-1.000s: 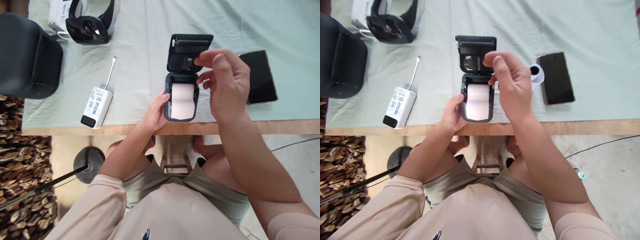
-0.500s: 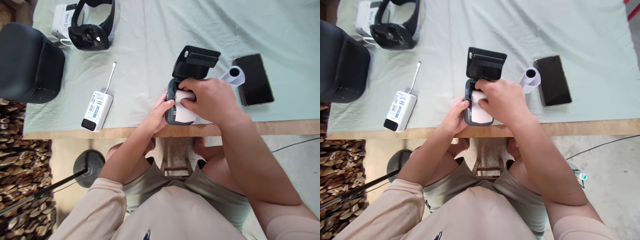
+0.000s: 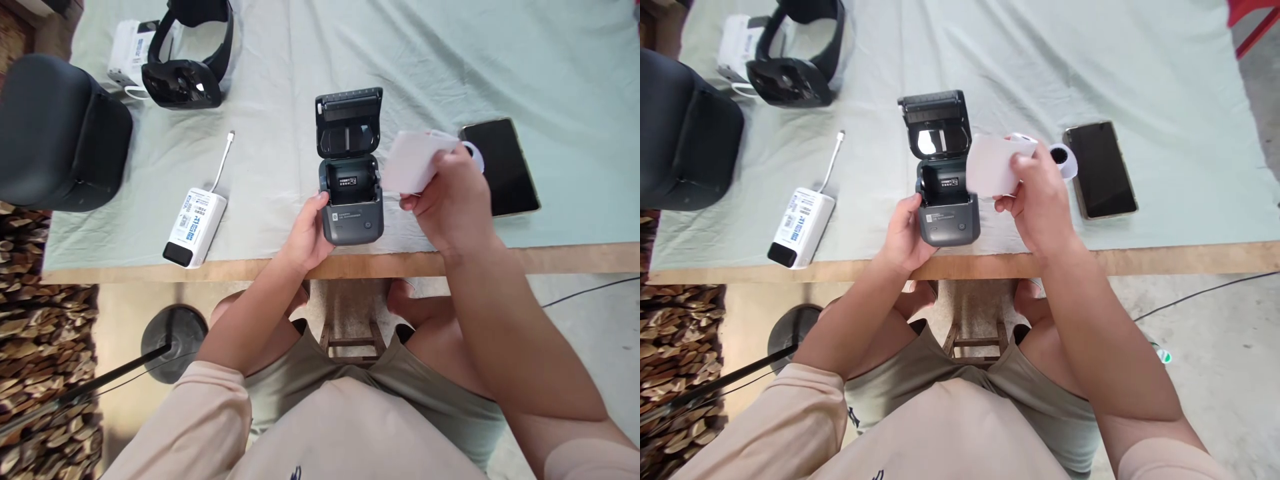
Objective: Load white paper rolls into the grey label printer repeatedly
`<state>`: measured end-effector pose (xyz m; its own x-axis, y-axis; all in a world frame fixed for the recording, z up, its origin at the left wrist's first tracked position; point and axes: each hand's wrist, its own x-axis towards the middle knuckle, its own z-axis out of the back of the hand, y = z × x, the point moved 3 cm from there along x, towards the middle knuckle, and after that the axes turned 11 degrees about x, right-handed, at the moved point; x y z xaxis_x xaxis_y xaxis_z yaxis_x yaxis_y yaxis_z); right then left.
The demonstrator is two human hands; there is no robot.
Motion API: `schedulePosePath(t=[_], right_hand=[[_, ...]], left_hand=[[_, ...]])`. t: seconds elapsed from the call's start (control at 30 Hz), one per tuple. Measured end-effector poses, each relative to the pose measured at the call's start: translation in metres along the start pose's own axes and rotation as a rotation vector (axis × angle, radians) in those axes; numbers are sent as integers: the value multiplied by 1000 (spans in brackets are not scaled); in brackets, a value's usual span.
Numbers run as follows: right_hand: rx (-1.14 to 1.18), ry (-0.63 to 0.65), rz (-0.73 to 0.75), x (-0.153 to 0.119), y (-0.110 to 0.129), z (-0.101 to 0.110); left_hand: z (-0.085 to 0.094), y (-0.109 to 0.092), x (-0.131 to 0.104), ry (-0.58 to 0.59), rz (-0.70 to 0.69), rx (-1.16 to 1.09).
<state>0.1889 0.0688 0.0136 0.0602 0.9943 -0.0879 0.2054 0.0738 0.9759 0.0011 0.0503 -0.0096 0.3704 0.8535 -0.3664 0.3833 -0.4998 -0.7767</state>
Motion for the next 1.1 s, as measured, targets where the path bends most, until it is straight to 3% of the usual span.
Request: schedulePosePath(t=[0.17, 0.4, 0.63, 0.8, 0.97, 1.03, 1.1], right_hand=[[-147, -36, 45, -2, -20, 1], [-496, -108, 169, -5, -15, 9], [-725, -103, 178, 1, -26, 16], [-778, -137, 328, -20, -5, 17], [-895, -389, 565, -34, 26, 31], [-956, -450, 507, -26, 29, 36], [-990, -447, 329, -15, 25, 40]], left_hand=[[0, 1, 1, 35, -22, 23], [1, 1, 0, 39, -31, 5], [-1, 1, -1, 13, -11, 12], [-4, 2, -1, -27, 6, -2], [-6, 2, -1, 20, -29, 1], [-6, 2, -1, 23, -32, 8], [-5, 3, -1, 16, -21, 14]])
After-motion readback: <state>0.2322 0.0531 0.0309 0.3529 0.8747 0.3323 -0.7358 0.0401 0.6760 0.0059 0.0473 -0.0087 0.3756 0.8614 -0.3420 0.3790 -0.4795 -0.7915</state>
